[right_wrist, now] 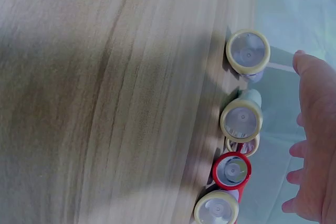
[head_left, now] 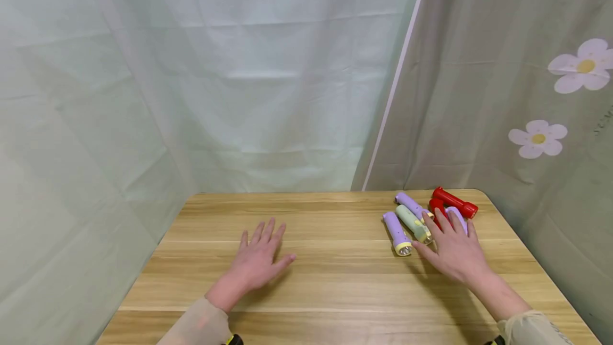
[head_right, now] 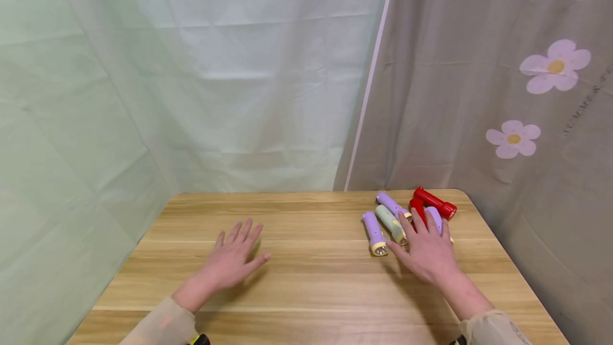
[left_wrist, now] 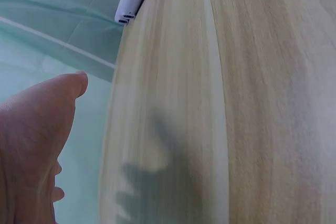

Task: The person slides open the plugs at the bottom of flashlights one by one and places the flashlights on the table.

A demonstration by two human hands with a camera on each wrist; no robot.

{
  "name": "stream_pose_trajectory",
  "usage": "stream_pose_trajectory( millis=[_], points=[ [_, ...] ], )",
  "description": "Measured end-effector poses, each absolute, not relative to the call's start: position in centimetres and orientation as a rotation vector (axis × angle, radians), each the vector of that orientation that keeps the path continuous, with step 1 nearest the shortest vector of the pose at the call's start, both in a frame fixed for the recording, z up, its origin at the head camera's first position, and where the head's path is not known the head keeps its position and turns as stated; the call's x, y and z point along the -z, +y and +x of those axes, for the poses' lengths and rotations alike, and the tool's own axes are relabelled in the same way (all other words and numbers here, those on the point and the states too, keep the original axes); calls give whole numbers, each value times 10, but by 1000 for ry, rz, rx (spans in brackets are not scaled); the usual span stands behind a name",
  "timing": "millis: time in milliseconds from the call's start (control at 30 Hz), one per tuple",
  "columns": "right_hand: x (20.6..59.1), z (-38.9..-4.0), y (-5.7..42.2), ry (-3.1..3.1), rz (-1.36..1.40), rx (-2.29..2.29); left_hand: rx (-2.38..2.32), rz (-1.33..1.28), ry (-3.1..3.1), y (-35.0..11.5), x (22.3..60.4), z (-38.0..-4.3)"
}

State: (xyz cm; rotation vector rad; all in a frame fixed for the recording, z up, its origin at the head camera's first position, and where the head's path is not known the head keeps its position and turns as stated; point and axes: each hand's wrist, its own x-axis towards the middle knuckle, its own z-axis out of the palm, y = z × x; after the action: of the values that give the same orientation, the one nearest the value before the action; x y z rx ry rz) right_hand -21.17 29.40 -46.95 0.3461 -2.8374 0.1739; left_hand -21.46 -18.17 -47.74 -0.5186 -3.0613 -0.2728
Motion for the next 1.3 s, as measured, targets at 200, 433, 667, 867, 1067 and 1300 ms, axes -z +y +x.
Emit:
stream_pose_trajectory(
  millis=[200,433,667,867,1067,1300],
  points=[
    [469,-214,294,-2796,375,-165,260,-563,-3053,-171,472,-214],
    [465,-215,293,-2808,375,-191,228,-642,-3037,-157,468,-213],
    [458,-221,285,-2817,385,-192,188,-726,-3029,-140,463,-210],
    [453,-227,276,-2822,398,-183,157,-793,-3014,-123,459,-210],
    [451,-237,265,-2819,425,-180,152,-848,-3010,-107,460,-211],
    [452,-246,253,-2832,448,-154,134,-919,-2990,-91,464,-209]
  ],
)
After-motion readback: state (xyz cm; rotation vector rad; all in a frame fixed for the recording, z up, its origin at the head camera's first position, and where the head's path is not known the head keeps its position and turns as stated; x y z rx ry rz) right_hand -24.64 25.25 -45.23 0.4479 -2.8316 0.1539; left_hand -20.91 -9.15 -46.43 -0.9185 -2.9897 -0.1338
